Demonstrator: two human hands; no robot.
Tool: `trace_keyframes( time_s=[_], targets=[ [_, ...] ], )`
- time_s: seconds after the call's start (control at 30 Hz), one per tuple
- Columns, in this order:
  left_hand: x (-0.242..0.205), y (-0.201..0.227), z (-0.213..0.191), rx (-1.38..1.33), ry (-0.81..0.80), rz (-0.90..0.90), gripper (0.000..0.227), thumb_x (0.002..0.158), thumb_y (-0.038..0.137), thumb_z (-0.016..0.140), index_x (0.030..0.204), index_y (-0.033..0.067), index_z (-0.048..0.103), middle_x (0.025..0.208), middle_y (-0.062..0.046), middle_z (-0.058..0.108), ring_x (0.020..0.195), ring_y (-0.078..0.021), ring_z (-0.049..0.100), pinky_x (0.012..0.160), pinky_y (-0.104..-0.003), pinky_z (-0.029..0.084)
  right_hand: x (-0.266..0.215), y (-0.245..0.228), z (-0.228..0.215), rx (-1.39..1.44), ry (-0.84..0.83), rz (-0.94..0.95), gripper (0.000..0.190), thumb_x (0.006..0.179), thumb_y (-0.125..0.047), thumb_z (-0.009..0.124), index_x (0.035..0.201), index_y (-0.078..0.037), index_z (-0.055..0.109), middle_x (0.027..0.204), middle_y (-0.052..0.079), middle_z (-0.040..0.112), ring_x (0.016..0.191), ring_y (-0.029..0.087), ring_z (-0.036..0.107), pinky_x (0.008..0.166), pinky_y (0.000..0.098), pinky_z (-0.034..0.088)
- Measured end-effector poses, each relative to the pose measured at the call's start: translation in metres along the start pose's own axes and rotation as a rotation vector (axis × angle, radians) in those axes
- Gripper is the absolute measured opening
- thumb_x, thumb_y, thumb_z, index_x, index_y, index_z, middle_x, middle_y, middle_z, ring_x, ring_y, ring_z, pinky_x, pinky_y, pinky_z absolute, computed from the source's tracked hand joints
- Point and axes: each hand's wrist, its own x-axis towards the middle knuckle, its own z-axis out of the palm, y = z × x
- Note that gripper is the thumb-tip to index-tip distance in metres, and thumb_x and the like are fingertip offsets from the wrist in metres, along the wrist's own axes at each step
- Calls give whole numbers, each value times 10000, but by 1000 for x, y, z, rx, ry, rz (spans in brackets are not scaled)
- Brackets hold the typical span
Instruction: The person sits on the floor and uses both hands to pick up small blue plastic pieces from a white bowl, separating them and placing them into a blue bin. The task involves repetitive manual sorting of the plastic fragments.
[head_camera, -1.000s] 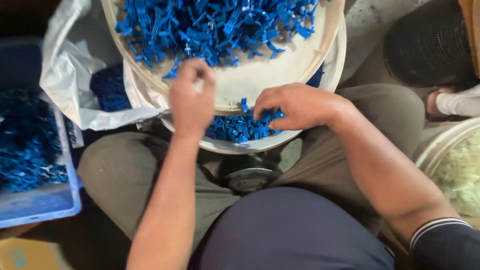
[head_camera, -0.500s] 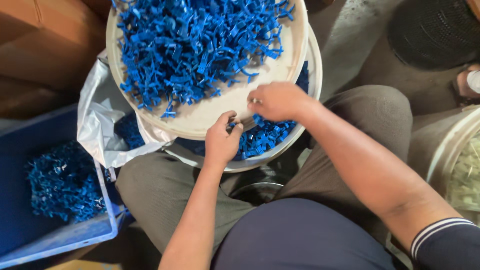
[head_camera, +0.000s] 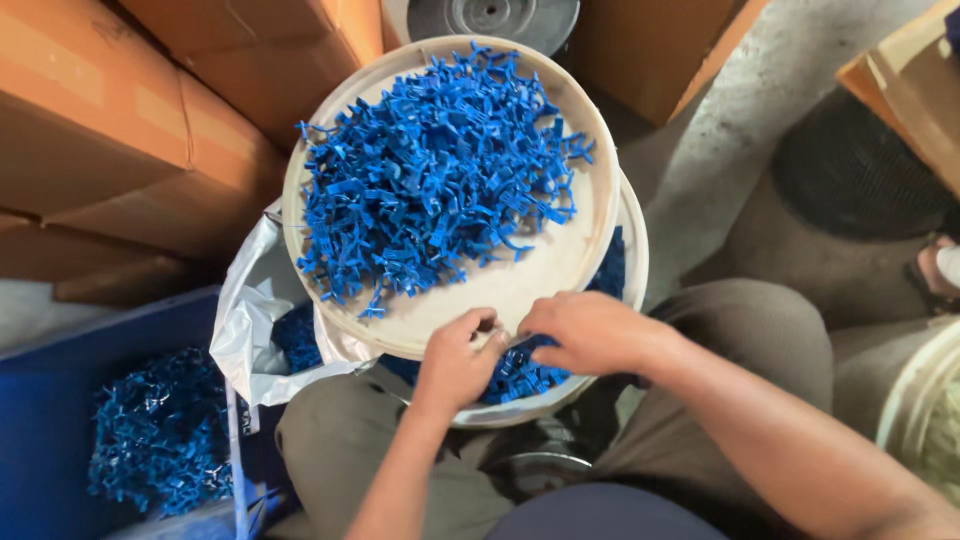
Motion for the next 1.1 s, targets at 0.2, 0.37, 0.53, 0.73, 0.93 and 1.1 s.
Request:
trace_keyframes(
  time_s=[0.2, 0.37, 0.53, 0.73, 0.93, 1.1],
  targets=[
    [56, -1, -39, 521, 266, 362, 471, 788, 208, 785, 1226, 96, 650, 1422, -145, 552, 1334, -380, 484, 1069, -498, 415, 42, 17, -34, -230, 85, 72, 463, 809, -311, 749, 1230, -136, 669, 1176, 114, 671, 1046, 370, 636, 892, 500, 504],
    [74, 1, -39, 646, 294, 279, 565, 672, 233, 806, 1208, 126, 666, 1376, -154, 524, 1288, -385, 467, 1009, -542, 395, 80, 16, -13, -275, 300, 88, 630, 704, -282, 794, 1301, -144, 650, 1348, 182, 556, 1051, 436, 616, 840, 508, 523],
    [78, -3, -30, 566, 170, 199, 406, 757, 266, 812, 1121, 141, 682, 1203, -100, 590, 1138, -331, 529, 881, -525, 444, 90, 14, 11, -383, 195, 223, 589, 676, -278, 813, 1227, -121, 677, 1380, 179, 524, 1023, 403, 632, 779, 509, 525],
    [65, -13, -29, 506, -99, 209, 291, 750, 277, 793, 984, 132, 698, 991, -100, 668, 1011, -346, 624, 781, -506, 514, 77, 16, 15, -433, -279, 214, 276, 824, -303, 735, 1011, -102, 703, 1108, 131, 670, 1000, 336, 663, 858, 490, 523],
    [50, -29, -30, 436, -276, 109, 212, 775, 267, 762, 905, 111, 701, 902, -143, 718, 868, -371, 697, 744, -516, 546, 72, 21, -3, -265, -380, 181, 349, 794, -352, 749, 1042, -110, 708, 951, 153, 693, 937, 373, 651, 814, 508, 506],
    [59, -34, -42, 245, -193, -21, 333, 824, 352, 760, 1032, 106, 672, 869, -125, 742, 824, -364, 704, 711, -519, 533, 82, 38, -27, -273, -257, 257, 290, 800, -331, 729, 1023, -147, 714, 988, 101, 718, 999, 341, 671, 863, 487, 508]
  ],
)
